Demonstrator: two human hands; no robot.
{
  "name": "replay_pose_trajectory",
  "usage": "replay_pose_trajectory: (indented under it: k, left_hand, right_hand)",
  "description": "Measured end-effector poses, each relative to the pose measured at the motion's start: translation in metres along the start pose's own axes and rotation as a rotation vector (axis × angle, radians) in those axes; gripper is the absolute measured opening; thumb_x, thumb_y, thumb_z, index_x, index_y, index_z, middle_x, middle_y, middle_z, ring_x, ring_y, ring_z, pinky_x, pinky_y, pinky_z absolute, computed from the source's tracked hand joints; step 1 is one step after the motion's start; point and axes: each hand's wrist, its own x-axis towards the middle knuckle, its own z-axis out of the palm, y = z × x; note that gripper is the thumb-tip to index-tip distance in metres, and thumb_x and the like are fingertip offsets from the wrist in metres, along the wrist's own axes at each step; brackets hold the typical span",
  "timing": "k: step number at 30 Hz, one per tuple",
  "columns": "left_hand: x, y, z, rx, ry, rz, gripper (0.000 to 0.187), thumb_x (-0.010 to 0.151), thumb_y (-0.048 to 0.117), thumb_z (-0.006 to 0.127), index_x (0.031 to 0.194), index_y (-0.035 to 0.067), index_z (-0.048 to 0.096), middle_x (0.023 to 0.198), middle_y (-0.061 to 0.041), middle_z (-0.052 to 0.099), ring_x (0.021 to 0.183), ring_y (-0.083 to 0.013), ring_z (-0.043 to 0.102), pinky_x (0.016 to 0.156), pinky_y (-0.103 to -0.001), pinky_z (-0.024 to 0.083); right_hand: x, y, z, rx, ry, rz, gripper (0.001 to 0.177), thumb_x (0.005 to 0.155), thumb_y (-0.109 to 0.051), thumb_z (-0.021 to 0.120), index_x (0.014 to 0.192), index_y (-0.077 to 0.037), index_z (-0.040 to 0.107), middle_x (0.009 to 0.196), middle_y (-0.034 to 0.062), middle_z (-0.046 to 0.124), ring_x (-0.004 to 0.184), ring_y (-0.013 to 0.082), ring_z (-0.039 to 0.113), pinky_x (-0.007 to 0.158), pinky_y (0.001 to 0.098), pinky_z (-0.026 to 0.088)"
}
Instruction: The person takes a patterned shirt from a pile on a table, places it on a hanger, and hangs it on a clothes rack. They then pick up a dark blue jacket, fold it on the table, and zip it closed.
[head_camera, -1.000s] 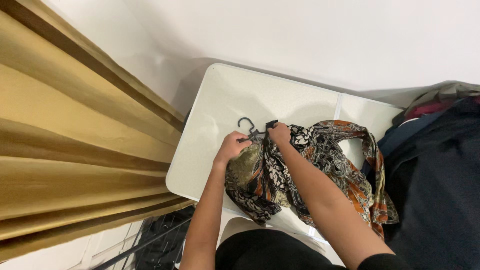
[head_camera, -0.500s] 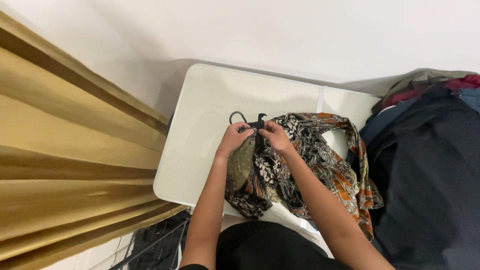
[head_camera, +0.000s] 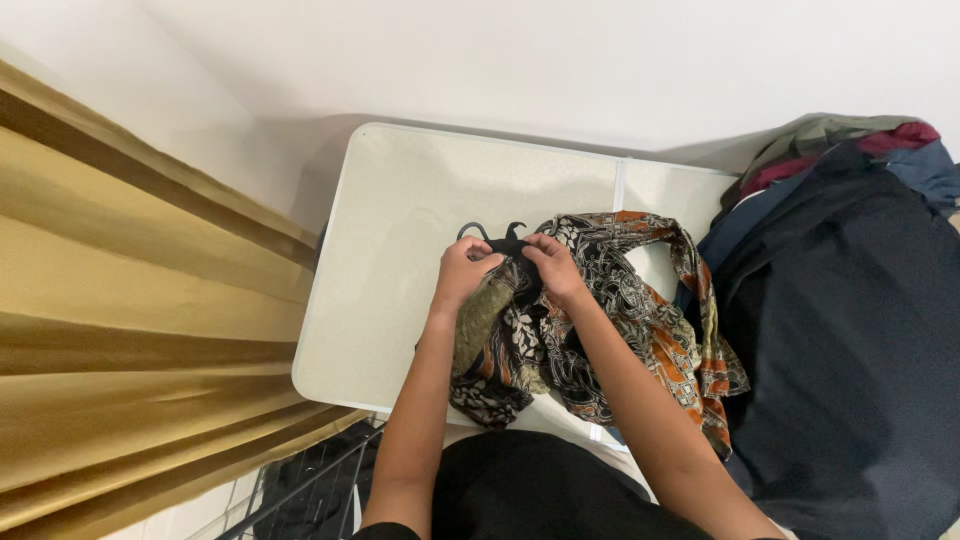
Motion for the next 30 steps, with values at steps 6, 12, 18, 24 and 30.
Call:
replay_pose_trajectory:
  k: [6, 12, 18, 24, 30]
  left_hand:
    - [0.0, -0.007, -0.001, 0.28, 0.03, -0.039, 0.023, 0.071, 0.016, 0.085, 0.085, 0.0, 0.077, 0.081, -0.011, 0.076, 0.074, -0.0186, 0.073, 0.069, -0.031, 0.056]
    - [0.009, -0.035, 0.005, -0.075, -0.027, -0.067, 0.016, 0.076, 0.009, 0.08, 0.09, 0.0, 0.078, 0.084, -0.007, 0.078, 0.078, -0.0137, 0.073, 0.072, -0.028, 0.057]
    - [0.012, -0.055, 0.013, -0.217, -0.021, -0.103, 0.019, 0.08, 0.01, 0.078, 0.094, -0.002, 0.074, 0.086, -0.008, 0.077, 0.077, -0.0131, 0.07, 0.069, -0.026, 0.056]
    - [0.009, -0.063, 0.017, -0.264, -0.033, -0.092, 0.015, 0.079, 0.006, 0.075, 0.092, -0.001, 0.071, 0.084, -0.006, 0.073, 0.075, -0.0114, 0.067, 0.067, -0.026, 0.054]
    - [0.008, -0.06, 0.022, -0.217, -0.005, -0.148, 0.016, 0.08, 0.006, 0.078, 0.093, -0.002, 0.072, 0.084, -0.007, 0.073, 0.075, -0.0128, 0.066, 0.066, -0.026, 0.052]
  right_hand:
    - [0.008, 0.031, -0.002, -0.477, -0.03, -0.185, 0.014, 0.096, -0.009, 0.068, 0.107, 0.0, 0.066, 0.091, 0.0006, 0.067, 0.081, 0.0081, 0.06, 0.072, 0.0246, 0.049]
    - [-0.005, 0.04, 0.014, -0.382, 0.028, -0.13, 0.014, 0.098, -0.011, 0.068, 0.106, 0.001, 0.068, 0.09, 0.0018, 0.069, 0.079, 0.0077, 0.059, 0.071, 0.0239, 0.049]
    - [-0.011, 0.04, 0.024, -0.167, 0.082, 0.023, 0.023, 0.095, -0.011, 0.068, 0.113, 0.003, 0.069, 0.098, 0.0041, 0.073, 0.086, 0.0099, 0.068, 0.079, 0.0272, 0.059]
    - [-0.014, 0.035, 0.025, -0.177, 0.094, 0.012, 0.025, 0.095, -0.01, 0.069, 0.114, 0.005, 0.071, 0.098, 0.0062, 0.074, 0.085, 0.0114, 0.069, 0.079, 0.0279, 0.059]
    - [-0.024, 0.028, 0.029, -0.383, 0.123, -0.157, 0.025, 0.094, -0.009, 0.071, 0.114, 0.006, 0.073, 0.093, 0.0081, 0.074, 0.081, 0.0116, 0.069, 0.075, 0.0299, 0.059]
